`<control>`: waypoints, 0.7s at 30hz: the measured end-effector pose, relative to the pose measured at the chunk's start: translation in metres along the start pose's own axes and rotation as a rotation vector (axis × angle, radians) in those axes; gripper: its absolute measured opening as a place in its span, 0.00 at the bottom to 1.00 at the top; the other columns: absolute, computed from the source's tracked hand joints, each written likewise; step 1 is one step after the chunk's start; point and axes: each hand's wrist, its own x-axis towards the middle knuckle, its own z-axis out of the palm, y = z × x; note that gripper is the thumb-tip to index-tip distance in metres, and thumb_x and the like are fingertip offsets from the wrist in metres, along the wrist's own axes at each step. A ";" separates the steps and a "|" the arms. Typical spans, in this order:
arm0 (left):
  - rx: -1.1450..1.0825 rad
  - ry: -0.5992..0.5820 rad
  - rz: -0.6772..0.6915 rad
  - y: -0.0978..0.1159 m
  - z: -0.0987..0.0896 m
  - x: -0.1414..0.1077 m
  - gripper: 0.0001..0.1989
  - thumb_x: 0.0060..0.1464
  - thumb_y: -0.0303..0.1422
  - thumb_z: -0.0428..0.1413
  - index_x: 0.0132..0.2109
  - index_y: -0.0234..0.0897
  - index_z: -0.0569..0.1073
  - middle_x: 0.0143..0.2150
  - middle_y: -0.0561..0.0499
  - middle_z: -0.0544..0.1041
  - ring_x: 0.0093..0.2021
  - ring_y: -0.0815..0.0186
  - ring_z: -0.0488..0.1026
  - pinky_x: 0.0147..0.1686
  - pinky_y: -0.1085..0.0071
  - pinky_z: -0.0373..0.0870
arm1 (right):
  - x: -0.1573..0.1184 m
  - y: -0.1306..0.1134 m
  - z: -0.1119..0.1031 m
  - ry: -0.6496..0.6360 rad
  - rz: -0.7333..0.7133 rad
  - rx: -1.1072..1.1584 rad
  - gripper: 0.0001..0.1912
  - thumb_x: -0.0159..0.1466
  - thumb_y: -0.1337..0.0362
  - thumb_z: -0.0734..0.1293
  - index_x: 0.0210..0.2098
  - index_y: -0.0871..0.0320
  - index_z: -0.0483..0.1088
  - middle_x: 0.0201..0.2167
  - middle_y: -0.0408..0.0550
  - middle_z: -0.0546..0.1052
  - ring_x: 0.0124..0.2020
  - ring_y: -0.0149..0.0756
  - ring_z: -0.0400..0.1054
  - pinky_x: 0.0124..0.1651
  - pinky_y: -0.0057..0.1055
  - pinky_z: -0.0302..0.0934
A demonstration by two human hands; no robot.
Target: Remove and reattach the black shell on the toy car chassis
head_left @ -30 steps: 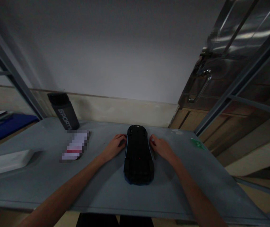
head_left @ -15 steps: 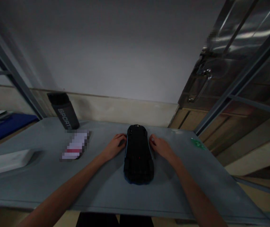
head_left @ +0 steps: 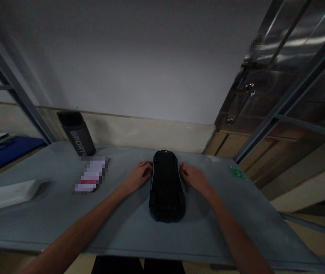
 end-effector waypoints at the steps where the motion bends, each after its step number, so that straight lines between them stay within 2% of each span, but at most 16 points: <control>1: 0.000 0.000 0.001 0.000 0.000 0.000 0.05 0.68 0.30 0.54 0.45 0.43 0.76 0.62 0.41 0.83 0.67 0.50 0.77 0.72 0.49 0.71 | 0.000 0.000 0.000 0.002 -0.001 0.001 0.10 0.81 0.62 0.62 0.55 0.53 0.74 0.40 0.51 0.85 0.38 0.43 0.80 0.37 0.34 0.55; 7: -0.006 0.003 0.011 -0.003 0.001 0.001 0.06 0.68 0.28 0.55 0.45 0.42 0.77 0.61 0.43 0.83 0.66 0.51 0.77 0.71 0.49 0.71 | -0.003 -0.002 -0.002 0.015 -0.015 0.007 0.11 0.81 0.63 0.61 0.55 0.56 0.74 0.37 0.51 0.84 0.37 0.43 0.79 0.37 0.36 0.54; 12: -0.025 0.002 0.024 -0.003 0.000 0.000 0.06 0.69 0.30 0.55 0.46 0.42 0.77 0.60 0.41 0.83 0.65 0.50 0.77 0.71 0.45 0.71 | -0.005 -0.003 -0.004 0.031 -0.025 0.007 0.11 0.81 0.63 0.60 0.55 0.56 0.74 0.38 0.51 0.84 0.37 0.42 0.79 0.37 0.36 0.54; 17: -0.047 0.004 0.021 -0.002 -0.001 0.000 0.05 0.69 0.32 0.55 0.45 0.44 0.77 0.59 0.43 0.83 0.65 0.51 0.77 0.71 0.47 0.71 | -0.001 -0.001 -0.001 0.027 -0.011 0.007 0.07 0.80 0.63 0.64 0.52 0.54 0.74 0.36 0.48 0.83 0.35 0.41 0.78 0.35 0.34 0.53; 21: -0.065 0.016 0.012 0.000 0.000 0.000 0.05 0.68 0.30 0.55 0.44 0.43 0.77 0.58 0.43 0.83 0.64 0.51 0.77 0.70 0.48 0.70 | -0.001 -0.001 -0.001 0.035 -0.015 0.012 0.07 0.80 0.63 0.65 0.52 0.53 0.74 0.37 0.49 0.84 0.36 0.42 0.79 0.35 0.33 0.54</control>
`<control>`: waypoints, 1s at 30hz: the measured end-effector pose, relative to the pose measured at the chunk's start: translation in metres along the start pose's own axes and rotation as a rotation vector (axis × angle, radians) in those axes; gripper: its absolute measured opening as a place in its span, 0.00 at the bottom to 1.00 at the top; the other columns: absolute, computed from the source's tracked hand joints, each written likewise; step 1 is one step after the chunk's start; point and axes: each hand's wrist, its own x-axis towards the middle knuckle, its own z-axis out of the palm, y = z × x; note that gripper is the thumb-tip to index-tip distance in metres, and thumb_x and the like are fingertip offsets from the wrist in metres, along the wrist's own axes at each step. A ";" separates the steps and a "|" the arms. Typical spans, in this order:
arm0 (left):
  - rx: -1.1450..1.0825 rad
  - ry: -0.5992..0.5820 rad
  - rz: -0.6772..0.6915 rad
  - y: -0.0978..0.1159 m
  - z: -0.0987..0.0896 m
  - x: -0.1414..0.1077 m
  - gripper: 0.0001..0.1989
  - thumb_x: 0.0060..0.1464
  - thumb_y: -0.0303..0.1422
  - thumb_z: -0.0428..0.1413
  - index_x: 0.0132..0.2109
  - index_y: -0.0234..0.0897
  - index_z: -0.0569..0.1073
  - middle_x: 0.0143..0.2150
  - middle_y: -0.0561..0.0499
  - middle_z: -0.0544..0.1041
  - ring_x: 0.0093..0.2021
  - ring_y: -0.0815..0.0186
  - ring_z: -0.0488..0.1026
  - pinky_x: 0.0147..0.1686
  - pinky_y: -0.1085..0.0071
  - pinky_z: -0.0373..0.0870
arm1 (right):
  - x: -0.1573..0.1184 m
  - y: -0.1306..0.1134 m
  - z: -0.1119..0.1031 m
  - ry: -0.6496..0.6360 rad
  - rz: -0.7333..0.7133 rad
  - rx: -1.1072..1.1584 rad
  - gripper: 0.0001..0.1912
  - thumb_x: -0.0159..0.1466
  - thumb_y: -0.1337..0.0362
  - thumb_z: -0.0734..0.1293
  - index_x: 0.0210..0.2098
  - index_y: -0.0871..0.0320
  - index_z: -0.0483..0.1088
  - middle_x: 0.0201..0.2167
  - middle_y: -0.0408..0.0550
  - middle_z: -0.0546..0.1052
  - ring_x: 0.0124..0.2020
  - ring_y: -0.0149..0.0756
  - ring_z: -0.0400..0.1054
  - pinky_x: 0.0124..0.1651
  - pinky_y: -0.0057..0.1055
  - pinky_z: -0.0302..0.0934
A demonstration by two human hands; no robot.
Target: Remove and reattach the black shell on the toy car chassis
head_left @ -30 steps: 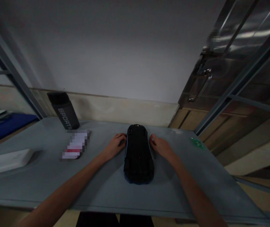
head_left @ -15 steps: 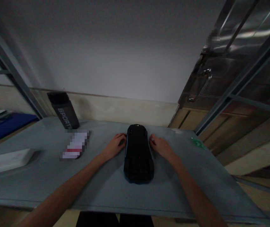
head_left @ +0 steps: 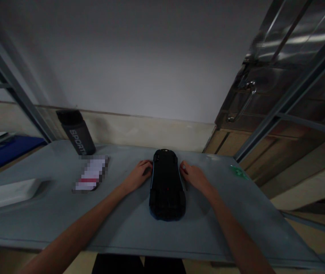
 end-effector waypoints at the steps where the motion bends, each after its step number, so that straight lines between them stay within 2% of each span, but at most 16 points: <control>1: -0.003 0.002 -0.001 0.000 0.000 0.000 0.05 0.68 0.30 0.56 0.44 0.42 0.77 0.58 0.43 0.83 0.64 0.51 0.77 0.70 0.48 0.70 | 0.000 0.000 0.000 0.002 -0.001 0.000 0.06 0.80 0.63 0.65 0.52 0.53 0.74 0.37 0.49 0.84 0.36 0.42 0.79 0.35 0.34 0.54; 11: -0.006 0.003 -0.017 0.004 0.000 -0.002 0.05 0.67 0.32 0.55 0.44 0.43 0.77 0.61 0.40 0.83 0.66 0.47 0.76 0.71 0.46 0.68 | -0.002 -0.001 -0.001 0.034 -0.017 0.004 0.04 0.78 0.65 0.66 0.49 0.52 0.74 0.33 0.47 0.82 0.32 0.41 0.77 0.34 0.33 0.53; 16: -0.025 -0.004 -0.022 0.005 -0.001 -0.003 0.07 0.67 0.33 0.55 0.47 0.42 0.78 0.63 0.38 0.82 0.68 0.46 0.76 0.73 0.46 0.68 | -0.004 -0.003 -0.004 0.014 -0.012 -0.005 0.06 0.79 0.65 0.64 0.51 0.53 0.73 0.36 0.50 0.84 0.35 0.42 0.79 0.35 0.33 0.55; 20: -0.089 0.042 -0.073 0.002 -0.002 -0.003 0.17 0.70 0.37 0.54 0.60 0.41 0.77 0.66 0.38 0.81 0.69 0.49 0.76 0.75 0.45 0.67 | -0.005 -0.005 -0.006 -0.041 0.000 -0.029 0.10 0.81 0.63 0.62 0.55 0.56 0.74 0.38 0.54 0.85 0.37 0.45 0.80 0.36 0.35 0.54; 24: -0.264 0.114 -0.198 0.005 0.000 -0.004 0.26 0.71 0.40 0.54 0.72 0.41 0.72 0.76 0.37 0.75 0.74 0.48 0.74 0.76 0.48 0.66 | -0.007 -0.006 -0.010 -0.079 -0.009 -0.049 0.11 0.81 0.62 0.61 0.56 0.56 0.73 0.40 0.55 0.85 0.38 0.46 0.81 0.37 0.36 0.55; 27: -0.534 0.068 -0.331 0.015 0.003 -0.005 0.34 0.70 0.43 0.58 0.78 0.44 0.65 0.81 0.39 0.68 0.80 0.46 0.67 0.78 0.47 0.64 | -0.009 -0.005 -0.012 -0.090 -0.028 -0.045 0.11 0.81 0.62 0.61 0.56 0.55 0.72 0.40 0.54 0.86 0.38 0.45 0.81 0.37 0.36 0.55; 30: -0.719 -0.007 -0.392 0.022 0.006 -0.006 0.45 0.65 0.46 0.64 0.82 0.46 0.58 0.82 0.40 0.68 0.82 0.45 0.63 0.81 0.43 0.58 | -0.011 -0.003 -0.012 -0.089 -0.041 -0.027 0.10 0.80 0.62 0.61 0.55 0.55 0.72 0.39 0.53 0.86 0.37 0.44 0.80 0.37 0.36 0.55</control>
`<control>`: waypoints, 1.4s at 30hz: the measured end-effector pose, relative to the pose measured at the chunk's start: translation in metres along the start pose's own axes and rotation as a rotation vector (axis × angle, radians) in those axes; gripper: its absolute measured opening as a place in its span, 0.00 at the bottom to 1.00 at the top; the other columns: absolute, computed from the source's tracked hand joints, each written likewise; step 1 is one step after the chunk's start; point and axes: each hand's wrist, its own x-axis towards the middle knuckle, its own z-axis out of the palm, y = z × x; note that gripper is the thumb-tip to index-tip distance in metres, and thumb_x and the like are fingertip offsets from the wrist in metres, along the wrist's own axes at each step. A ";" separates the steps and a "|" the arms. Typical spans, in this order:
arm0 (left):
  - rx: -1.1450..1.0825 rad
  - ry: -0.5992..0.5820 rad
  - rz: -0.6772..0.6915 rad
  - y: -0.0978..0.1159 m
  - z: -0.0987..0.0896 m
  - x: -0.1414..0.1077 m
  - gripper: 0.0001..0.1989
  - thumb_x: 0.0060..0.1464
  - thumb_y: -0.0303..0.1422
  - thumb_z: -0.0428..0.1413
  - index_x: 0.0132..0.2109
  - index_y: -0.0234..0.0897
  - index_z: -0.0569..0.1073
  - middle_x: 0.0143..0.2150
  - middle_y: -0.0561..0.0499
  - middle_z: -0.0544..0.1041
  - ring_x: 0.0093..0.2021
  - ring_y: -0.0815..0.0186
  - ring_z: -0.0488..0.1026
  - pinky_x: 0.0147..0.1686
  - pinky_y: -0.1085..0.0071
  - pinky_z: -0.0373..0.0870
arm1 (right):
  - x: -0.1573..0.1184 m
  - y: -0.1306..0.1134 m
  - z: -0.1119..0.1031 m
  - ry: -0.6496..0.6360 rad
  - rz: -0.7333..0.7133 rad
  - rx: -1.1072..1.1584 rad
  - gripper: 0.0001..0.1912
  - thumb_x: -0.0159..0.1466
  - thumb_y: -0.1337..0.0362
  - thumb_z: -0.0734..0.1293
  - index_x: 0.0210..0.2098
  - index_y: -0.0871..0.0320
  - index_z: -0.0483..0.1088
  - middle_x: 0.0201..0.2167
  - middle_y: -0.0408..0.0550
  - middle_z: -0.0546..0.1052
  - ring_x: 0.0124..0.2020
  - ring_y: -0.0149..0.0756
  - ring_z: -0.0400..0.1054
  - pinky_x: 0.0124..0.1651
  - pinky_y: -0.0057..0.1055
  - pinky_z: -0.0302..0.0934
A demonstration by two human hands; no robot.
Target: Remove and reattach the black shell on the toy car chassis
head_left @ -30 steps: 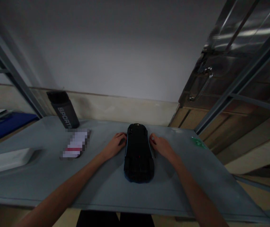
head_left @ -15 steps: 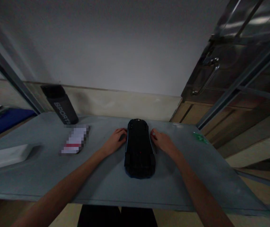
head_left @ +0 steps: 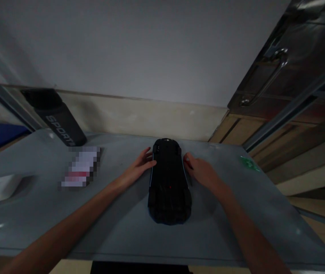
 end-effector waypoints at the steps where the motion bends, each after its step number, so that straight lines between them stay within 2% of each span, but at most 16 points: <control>1: -0.024 -0.019 -0.009 0.000 0.001 0.000 0.47 0.63 0.46 0.66 0.83 0.46 0.57 0.82 0.39 0.68 0.82 0.44 0.62 0.81 0.42 0.56 | -0.001 0.000 0.000 0.002 -0.002 0.006 0.10 0.80 0.62 0.61 0.55 0.54 0.72 0.39 0.52 0.85 0.37 0.44 0.80 0.36 0.36 0.55; 6: -0.099 -0.034 -0.026 -0.004 -0.002 0.001 0.50 0.59 0.46 0.70 0.82 0.45 0.60 0.82 0.37 0.67 0.82 0.41 0.62 0.82 0.39 0.52 | -0.002 0.003 0.001 0.013 -0.002 0.022 0.09 0.79 0.63 0.61 0.53 0.53 0.72 0.38 0.51 0.85 0.36 0.44 0.79 0.35 0.36 0.55; 10: -0.089 -0.060 -0.029 -0.004 -0.004 0.000 0.50 0.59 0.47 0.69 0.82 0.47 0.61 0.79 0.40 0.72 0.81 0.42 0.65 0.80 0.40 0.57 | -0.002 0.008 0.001 0.005 -0.011 0.077 0.09 0.78 0.64 0.62 0.54 0.53 0.72 0.36 0.49 0.84 0.35 0.42 0.79 0.35 0.34 0.56; 13: -0.072 -0.049 -0.034 -0.003 -0.004 0.000 0.48 0.60 0.46 0.69 0.82 0.45 0.62 0.79 0.40 0.73 0.80 0.42 0.66 0.79 0.41 0.60 | 0.000 0.012 -0.001 0.044 -0.048 0.182 0.08 0.77 0.64 0.63 0.53 0.53 0.72 0.33 0.45 0.82 0.32 0.40 0.77 0.36 0.33 0.58; 17: -0.082 -0.046 -0.042 -0.003 -0.004 0.001 0.49 0.59 0.44 0.69 0.82 0.43 0.62 0.79 0.39 0.73 0.81 0.42 0.66 0.79 0.43 0.61 | 0.002 0.008 -0.009 0.235 -0.085 0.340 0.10 0.76 0.62 0.63 0.54 0.53 0.71 0.29 0.42 0.79 0.29 0.40 0.76 0.35 0.33 0.62; 21: -0.135 -0.051 -0.061 -0.006 -0.004 0.002 0.52 0.57 0.45 0.70 0.83 0.41 0.59 0.79 0.37 0.72 0.79 0.43 0.68 0.79 0.44 0.61 | 0.001 -0.007 -0.022 0.529 -0.116 0.489 0.09 0.77 0.58 0.63 0.53 0.52 0.69 0.28 0.40 0.78 0.27 0.39 0.76 0.35 0.34 0.67; 24: -0.152 -0.068 -0.070 -0.006 -0.004 0.001 0.52 0.59 0.46 0.69 0.83 0.42 0.59 0.77 0.38 0.75 0.78 0.43 0.70 0.79 0.44 0.61 | -0.004 -0.018 -0.030 0.755 -0.135 0.496 0.06 0.75 0.58 0.66 0.50 0.50 0.69 0.28 0.40 0.78 0.28 0.40 0.76 0.37 0.36 0.71; 28: -0.178 -0.058 -0.083 -0.006 -0.003 0.001 0.51 0.59 0.44 0.70 0.83 0.40 0.60 0.76 0.38 0.77 0.77 0.43 0.71 0.79 0.46 0.62 | -0.012 -0.027 -0.032 0.911 -0.172 0.480 0.06 0.75 0.60 0.67 0.51 0.49 0.69 0.30 0.40 0.78 0.29 0.39 0.78 0.36 0.36 0.73; 31: -0.199 -0.043 -0.089 -0.007 -0.003 0.001 0.51 0.57 0.42 0.71 0.82 0.39 0.61 0.76 0.39 0.76 0.78 0.44 0.70 0.79 0.48 0.62 | -0.014 -0.028 -0.031 0.954 -0.218 0.447 0.07 0.75 0.61 0.67 0.52 0.49 0.70 0.33 0.41 0.79 0.30 0.38 0.78 0.36 0.35 0.74; 38: -0.251 -0.053 -0.110 -0.007 -0.003 0.000 0.48 0.58 0.41 0.71 0.81 0.44 0.64 0.73 0.41 0.80 0.75 0.44 0.74 0.77 0.45 0.64 | -0.014 -0.028 -0.028 0.957 -0.299 0.351 0.06 0.77 0.62 0.67 0.53 0.50 0.71 0.34 0.42 0.80 0.29 0.36 0.76 0.37 0.35 0.76; 42: -0.237 -0.064 -0.093 -0.009 -0.004 0.001 0.50 0.57 0.43 0.72 0.82 0.43 0.63 0.74 0.39 0.79 0.75 0.44 0.74 0.78 0.45 0.63 | -0.013 -0.027 -0.027 0.985 -0.352 0.292 0.06 0.77 0.63 0.67 0.53 0.50 0.71 0.34 0.42 0.80 0.28 0.35 0.76 0.37 0.34 0.75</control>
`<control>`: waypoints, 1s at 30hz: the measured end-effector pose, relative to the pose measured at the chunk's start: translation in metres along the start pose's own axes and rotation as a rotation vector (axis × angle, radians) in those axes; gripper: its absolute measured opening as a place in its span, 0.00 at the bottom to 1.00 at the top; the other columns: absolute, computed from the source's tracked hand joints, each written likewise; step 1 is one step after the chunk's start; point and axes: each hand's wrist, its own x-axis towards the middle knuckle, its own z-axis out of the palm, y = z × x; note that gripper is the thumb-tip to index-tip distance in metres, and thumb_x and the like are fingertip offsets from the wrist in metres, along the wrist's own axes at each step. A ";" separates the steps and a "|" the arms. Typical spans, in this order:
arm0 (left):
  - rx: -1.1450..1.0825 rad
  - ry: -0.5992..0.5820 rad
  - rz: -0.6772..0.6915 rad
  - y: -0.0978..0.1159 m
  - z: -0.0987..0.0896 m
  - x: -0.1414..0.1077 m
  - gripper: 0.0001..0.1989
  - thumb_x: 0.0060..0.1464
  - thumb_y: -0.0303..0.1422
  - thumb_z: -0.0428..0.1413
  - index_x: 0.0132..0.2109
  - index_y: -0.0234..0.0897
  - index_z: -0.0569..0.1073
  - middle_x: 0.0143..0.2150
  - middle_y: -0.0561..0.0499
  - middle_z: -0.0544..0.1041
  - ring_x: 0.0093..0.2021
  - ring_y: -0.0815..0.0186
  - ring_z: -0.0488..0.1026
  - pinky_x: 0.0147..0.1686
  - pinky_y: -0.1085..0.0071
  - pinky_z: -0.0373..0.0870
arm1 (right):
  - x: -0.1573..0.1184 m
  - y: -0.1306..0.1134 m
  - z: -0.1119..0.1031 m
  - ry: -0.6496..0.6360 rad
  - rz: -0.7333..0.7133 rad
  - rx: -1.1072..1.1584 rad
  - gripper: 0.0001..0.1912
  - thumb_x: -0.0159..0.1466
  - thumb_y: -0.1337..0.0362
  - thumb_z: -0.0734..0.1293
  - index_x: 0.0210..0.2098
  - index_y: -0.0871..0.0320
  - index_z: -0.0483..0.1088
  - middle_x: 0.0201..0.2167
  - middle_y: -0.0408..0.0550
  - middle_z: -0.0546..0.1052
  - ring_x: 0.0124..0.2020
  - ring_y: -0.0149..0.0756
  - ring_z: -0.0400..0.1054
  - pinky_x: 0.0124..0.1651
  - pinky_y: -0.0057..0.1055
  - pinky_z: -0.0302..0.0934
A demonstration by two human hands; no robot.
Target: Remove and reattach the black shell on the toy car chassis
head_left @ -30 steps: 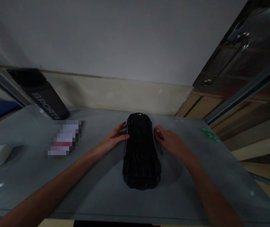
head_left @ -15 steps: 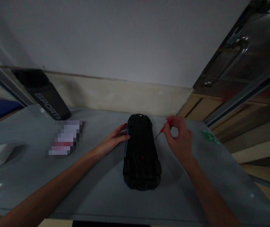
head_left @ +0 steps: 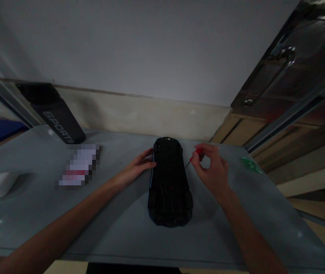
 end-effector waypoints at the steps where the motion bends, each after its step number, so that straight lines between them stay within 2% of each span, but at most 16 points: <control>1: 0.010 -0.003 0.005 -0.001 -0.001 0.000 0.50 0.58 0.44 0.72 0.82 0.44 0.63 0.74 0.38 0.79 0.75 0.43 0.74 0.77 0.45 0.64 | 0.000 0.000 0.000 0.000 -0.006 -0.005 0.06 0.77 0.63 0.67 0.53 0.50 0.71 0.33 0.42 0.80 0.28 0.35 0.75 0.36 0.34 0.75; 16: 0.008 -0.019 0.003 0.001 0.000 -0.001 0.50 0.59 0.43 0.72 0.82 0.43 0.62 0.74 0.38 0.78 0.76 0.43 0.73 0.78 0.43 0.63 | 0.002 0.000 0.001 -0.007 -0.050 0.025 0.09 0.76 0.68 0.68 0.54 0.50 0.71 0.33 0.40 0.79 0.28 0.34 0.75 0.37 0.32 0.76; 23: 0.021 -0.010 0.015 0.000 -0.001 0.000 0.47 0.59 0.43 0.71 0.81 0.46 0.65 0.77 0.41 0.76 0.77 0.44 0.72 0.79 0.45 0.62 | 0.000 -0.001 0.002 -0.032 -0.021 0.018 0.07 0.77 0.65 0.67 0.54 0.49 0.71 0.33 0.40 0.79 0.28 0.35 0.76 0.38 0.35 0.77; 30: 0.011 -0.015 0.015 0.000 -0.001 0.000 0.50 0.58 0.44 0.72 0.82 0.43 0.63 0.76 0.38 0.76 0.78 0.42 0.71 0.79 0.45 0.61 | -0.001 -0.001 0.003 -0.045 -0.010 0.047 0.09 0.77 0.65 0.68 0.55 0.49 0.72 0.32 0.40 0.79 0.29 0.36 0.76 0.40 0.35 0.77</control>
